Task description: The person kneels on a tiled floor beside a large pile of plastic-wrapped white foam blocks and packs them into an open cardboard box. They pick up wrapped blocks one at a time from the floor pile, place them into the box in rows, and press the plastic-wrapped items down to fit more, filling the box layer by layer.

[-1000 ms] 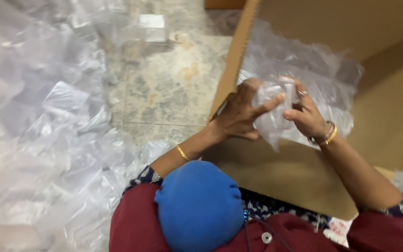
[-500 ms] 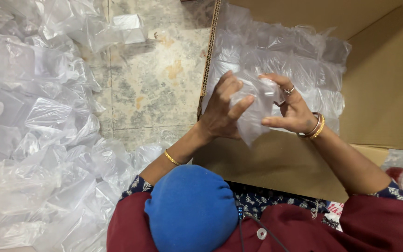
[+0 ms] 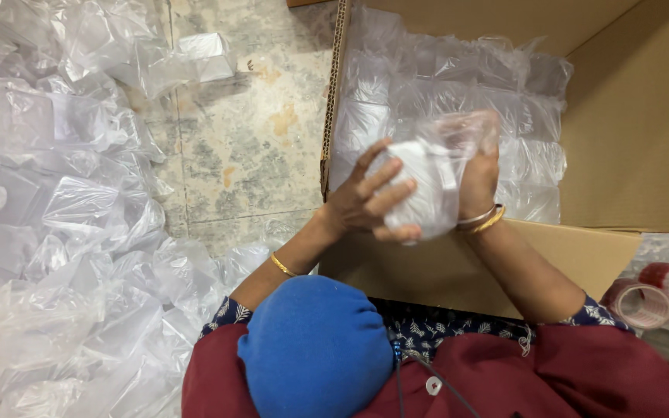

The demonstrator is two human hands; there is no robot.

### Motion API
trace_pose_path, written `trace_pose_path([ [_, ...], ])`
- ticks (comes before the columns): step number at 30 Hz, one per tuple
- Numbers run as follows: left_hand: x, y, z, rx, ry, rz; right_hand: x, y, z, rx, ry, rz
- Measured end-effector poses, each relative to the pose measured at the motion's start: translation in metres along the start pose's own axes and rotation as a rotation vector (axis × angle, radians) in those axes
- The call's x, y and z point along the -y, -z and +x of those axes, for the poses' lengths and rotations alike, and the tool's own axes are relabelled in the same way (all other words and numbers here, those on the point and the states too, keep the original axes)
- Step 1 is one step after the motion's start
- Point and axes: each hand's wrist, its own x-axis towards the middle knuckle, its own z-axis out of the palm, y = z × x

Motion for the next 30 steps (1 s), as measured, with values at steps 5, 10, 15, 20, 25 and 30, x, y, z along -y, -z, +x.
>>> trace_pose_path([
  [5,-0.002,0.001,0.001,0.058,0.014,-0.075,-0.007,0.034,0.028,0.002,-0.083,0.226],
  [10,0.001,-0.003,-0.001,0.023,0.306,-0.292,-0.009,0.028,0.025,-0.003,0.086,0.034],
  [15,0.010,0.000,-0.008,-0.120,0.738,-0.494,0.021,-0.005,-0.001,0.212,0.228,-0.311],
  [20,0.014,0.002,-0.010,-0.136,0.812,-0.684,0.054,-0.013,-0.016,0.565,0.258,-0.841],
  [25,0.010,0.003,-0.007,-0.289,1.015,-1.108,0.038,0.001,-0.022,0.522,0.384,-0.736],
  [30,0.007,0.005,-0.001,-0.331,1.052,-1.244,0.014,0.012,-0.019,0.187,0.525,-0.315],
])
